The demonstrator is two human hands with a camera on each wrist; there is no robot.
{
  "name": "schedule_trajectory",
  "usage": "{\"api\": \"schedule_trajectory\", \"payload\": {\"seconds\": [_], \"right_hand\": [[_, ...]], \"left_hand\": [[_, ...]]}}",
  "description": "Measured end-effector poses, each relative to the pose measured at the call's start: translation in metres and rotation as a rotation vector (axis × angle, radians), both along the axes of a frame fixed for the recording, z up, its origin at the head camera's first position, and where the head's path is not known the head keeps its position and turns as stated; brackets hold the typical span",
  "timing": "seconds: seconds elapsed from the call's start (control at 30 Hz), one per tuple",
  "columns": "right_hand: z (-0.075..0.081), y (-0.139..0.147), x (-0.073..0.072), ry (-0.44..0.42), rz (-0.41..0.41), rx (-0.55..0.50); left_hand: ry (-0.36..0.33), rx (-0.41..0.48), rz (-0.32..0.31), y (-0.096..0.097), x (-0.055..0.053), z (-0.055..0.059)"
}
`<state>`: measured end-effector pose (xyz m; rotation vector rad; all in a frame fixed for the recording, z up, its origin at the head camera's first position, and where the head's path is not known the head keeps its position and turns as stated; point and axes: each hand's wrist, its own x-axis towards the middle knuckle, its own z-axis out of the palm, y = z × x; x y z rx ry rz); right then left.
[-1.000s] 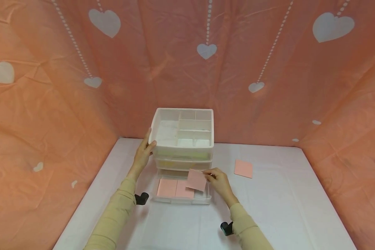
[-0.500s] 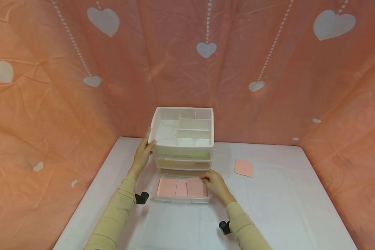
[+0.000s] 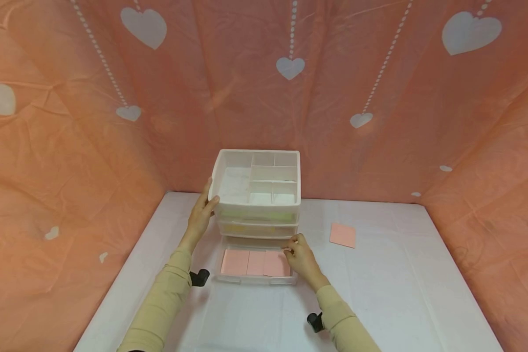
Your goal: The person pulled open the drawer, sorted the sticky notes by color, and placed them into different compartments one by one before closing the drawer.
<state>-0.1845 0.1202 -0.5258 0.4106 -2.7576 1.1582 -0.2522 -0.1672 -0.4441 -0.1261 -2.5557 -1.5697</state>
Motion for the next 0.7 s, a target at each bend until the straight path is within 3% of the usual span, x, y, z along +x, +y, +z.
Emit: {"api": "schedule_trajectory", "payload": {"seconds": [0.1,0.3,0.4,0.53,0.7], "right_hand": [[0.0,0.004,0.0,-0.032,-0.016,-0.059],[-0.004,0.018,-0.001,-0.008,-0.045,-0.144],[-0.008,0.03,-0.003,-0.061,-0.086,-0.176],[-0.014,0.051,-0.008,-0.192,-0.199,-0.235],[-0.018,0.08,-0.012,-0.318,-0.403,-0.358]], "left_hand": [[0.0,0.002,0.003,-0.001,0.0,0.0],[0.0,-0.008,0.009,0.0,0.0,0.001],[-0.004,-0.005,0.008,0.0,0.0,0.001],[-0.01,0.001,0.005,0.0,0.001,0.001],[-0.001,-0.006,0.004,0.001,0.001,0.0]]}}
